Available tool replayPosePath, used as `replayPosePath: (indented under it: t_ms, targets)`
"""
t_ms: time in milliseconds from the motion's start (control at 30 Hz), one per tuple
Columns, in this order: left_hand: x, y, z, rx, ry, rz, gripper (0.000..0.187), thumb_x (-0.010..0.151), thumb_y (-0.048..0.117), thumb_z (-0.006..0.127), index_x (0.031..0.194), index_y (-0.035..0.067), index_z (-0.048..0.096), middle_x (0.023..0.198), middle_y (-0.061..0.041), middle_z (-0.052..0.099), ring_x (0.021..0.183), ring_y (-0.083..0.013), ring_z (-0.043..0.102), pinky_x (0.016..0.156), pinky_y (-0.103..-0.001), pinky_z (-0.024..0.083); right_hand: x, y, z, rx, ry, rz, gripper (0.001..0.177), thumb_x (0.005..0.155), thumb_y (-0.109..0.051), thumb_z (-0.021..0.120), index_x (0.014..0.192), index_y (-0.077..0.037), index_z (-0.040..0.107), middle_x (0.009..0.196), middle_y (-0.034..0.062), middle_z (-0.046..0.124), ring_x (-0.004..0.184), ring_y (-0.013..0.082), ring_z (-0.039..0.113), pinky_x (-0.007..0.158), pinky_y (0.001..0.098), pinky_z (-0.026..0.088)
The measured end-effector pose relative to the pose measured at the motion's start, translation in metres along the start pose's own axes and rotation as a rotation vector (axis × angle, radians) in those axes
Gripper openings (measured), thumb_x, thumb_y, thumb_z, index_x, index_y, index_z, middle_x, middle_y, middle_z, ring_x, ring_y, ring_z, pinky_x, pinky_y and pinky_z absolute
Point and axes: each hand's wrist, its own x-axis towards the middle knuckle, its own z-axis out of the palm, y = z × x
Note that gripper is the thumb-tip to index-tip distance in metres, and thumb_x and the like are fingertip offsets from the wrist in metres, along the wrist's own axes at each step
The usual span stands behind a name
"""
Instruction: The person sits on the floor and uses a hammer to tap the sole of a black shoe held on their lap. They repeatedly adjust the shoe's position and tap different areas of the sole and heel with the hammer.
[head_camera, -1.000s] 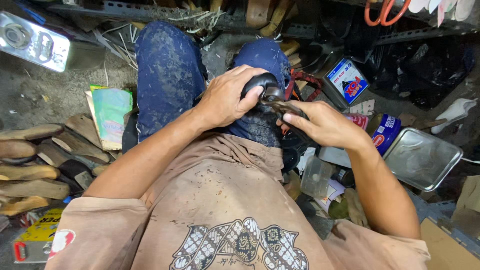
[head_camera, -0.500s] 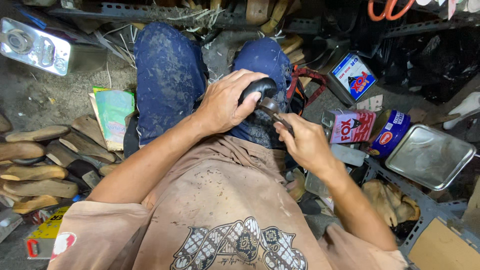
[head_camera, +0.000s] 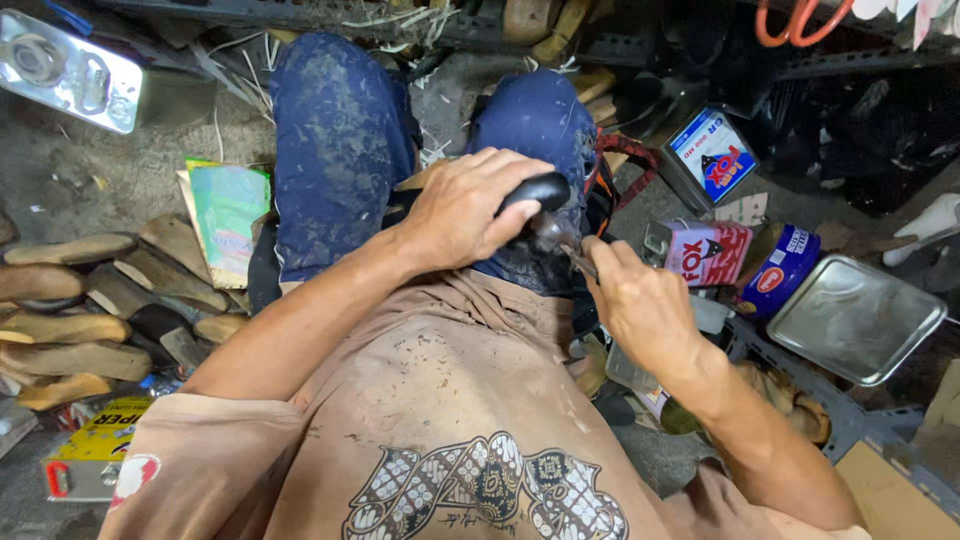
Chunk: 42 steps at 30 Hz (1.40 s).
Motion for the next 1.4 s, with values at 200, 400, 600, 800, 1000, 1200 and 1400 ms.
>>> replayPosePath:
  t_ms: [200,400,600,800,1000,1200,1400]
  targets:
    - [0.004,0.017,-0.005,0.039,-0.102,-0.133,0.042,0.101,0.035,0.053,0.136,0.013,0.058,0.12,-0.008,0.064,0.109,-0.0333,0.061,0.087,-0.048,0.05,-0.004,-0.014,0.008,-0.071,-0.072,0.064,0.027,0.096,-0.031,0.058,0.12,-0.019,0.06,0.085,0.0009,0.063,0.054,0.0326,0.071,0.05,0.0458,0.059]
    - [0.005,0.004,-0.006,0.035,-0.047,-0.161,0.042,0.103,0.042,0.049,0.135,0.016,0.058,0.115,-0.009,0.066,0.107,-0.0329,0.063,0.087,-0.047,0.051,0.029,-0.002,-0.029,0.045,-0.075,0.006,0.028,0.095,-0.036,0.059,0.118,-0.021,0.06,0.086,0.0047,0.065,0.06,0.0399,0.072,0.057,0.0564,0.059]
    - [0.009,0.003,-0.018,-0.073,-0.003,-0.119,0.04,0.104,0.036,0.049,0.137,0.014,0.055,0.11,-0.013,0.064,0.103,-0.0388,0.065,0.084,-0.048,0.053,0.061,0.015,-0.055,0.817,-0.316,-0.022,0.03,0.099,-0.018,0.054,0.12,0.0,0.067,0.103,0.0273,0.074,0.098,0.0549,0.067,0.083,0.0637,0.052]
    - [0.016,0.005,-0.03,-0.191,-0.028,-0.16,0.038,0.105,0.03,0.047,0.139,0.014,0.053,0.108,-0.016,0.064,0.101,-0.0448,0.065,0.082,-0.052,0.053,0.048,0.011,-0.015,0.691,-0.084,-0.068,0.021,0.099,-0.014,0.062,0.115,-0.003,0.069,0.09,0.022,0.075,0.086,0.0457,0.071,0.078,0.0561,0.054]
    - [0.017,0.008,-0.035,-0.295,-0.049,-0.176,0.038,0.104,0.019,0.043,0.137,0.005,0.056,0.104,-0.017,0.065,0.095,-0.0375,0.067,0.085,-0.05,0.054,0.026,-0.016,-0.036,0.546,-0.091,0.05,0.029,0.103,-0.022,0.054,0.127,-0.01,0.066,0.094,0.0099,0.074,0.082,0.0271,0.076,0.07,0.0396,0.06]
    - [0.018,0.005,-0.031,-0.205,-0.049,-0.152,0.038,0.105,0.03,0.047,0.139,0.013,0.053,0.108,-0.017,0.062,0.097,-0.0447,0.065,0.08,-0.053,0.053,0.029,-0.015,-0.054,0.752,-0.477,0.061,0.032,0.101,-0.022,0.053,0.122,-0.003,0.068,0.106,0.0193,0.077,0.096,0.0356,0.077,0.085,0.047,0.059]
    - [0.019,0.008,-0.031,-0.199,-0.045,-0.139,0.038,0.105,0.031,0.046,0.138,0.014,0.053,0.111,-0.017,0.063,0.097,-0.0455,0.066,0.079,-0.053,0.054,0.061,0.001,-0.087,0.837,-0.506,-0.031,0.043,0.103,-0.019,0.048,0.136,0.008,0.057,0.13,0.0301,0.066,0.121,0.0449,0.065,0.103,0.0585,0.049]
